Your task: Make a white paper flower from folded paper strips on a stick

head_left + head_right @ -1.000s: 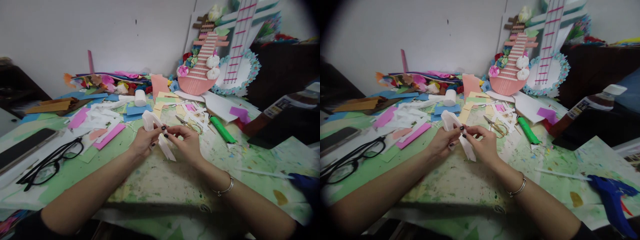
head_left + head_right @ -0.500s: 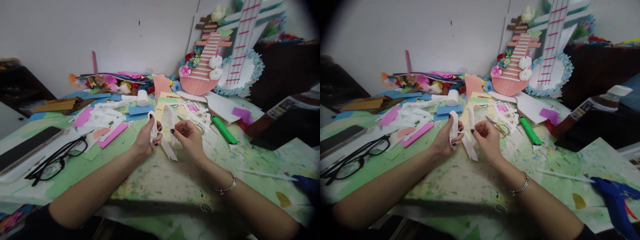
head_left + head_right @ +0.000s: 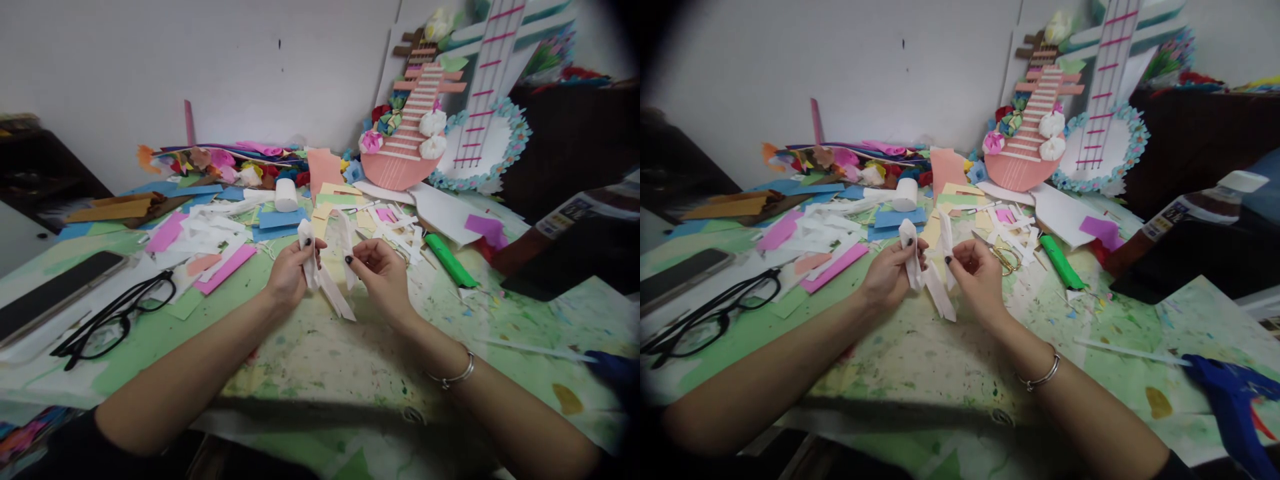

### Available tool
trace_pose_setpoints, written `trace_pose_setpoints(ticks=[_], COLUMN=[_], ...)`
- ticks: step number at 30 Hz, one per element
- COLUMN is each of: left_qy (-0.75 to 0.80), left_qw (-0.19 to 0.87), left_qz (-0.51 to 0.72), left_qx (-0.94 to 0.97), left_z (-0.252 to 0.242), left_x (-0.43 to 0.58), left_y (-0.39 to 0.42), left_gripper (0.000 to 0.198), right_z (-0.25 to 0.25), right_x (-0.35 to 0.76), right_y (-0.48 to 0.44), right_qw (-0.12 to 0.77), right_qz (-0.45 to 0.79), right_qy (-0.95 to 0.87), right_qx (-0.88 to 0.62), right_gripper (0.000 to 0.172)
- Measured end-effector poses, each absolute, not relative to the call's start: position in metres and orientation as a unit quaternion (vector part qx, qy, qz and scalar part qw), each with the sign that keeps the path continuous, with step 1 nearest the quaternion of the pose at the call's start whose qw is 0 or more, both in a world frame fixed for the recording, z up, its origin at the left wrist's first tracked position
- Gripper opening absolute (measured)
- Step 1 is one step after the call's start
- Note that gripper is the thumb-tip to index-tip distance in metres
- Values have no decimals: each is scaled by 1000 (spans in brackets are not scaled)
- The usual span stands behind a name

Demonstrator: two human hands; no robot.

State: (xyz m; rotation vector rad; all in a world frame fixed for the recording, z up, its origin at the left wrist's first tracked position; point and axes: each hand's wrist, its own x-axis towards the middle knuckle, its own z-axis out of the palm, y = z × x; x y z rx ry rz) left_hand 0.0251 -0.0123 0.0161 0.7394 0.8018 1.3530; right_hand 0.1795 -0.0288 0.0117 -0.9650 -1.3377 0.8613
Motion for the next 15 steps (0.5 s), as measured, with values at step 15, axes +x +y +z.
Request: trace_pose_setpoints(ticks=[15], left_qy=[298], left_qw=[705], left_qz=[544], left_qx=[344], left_z=[24], left_x=[25], left_y=[-18], left_gripper=[15], right_z=[11], right_x=[179], right_y=[-37], right_qw=[574], right_qz=[292], right_qy=[-645], right_qx=[-412], right_gripper=[10])
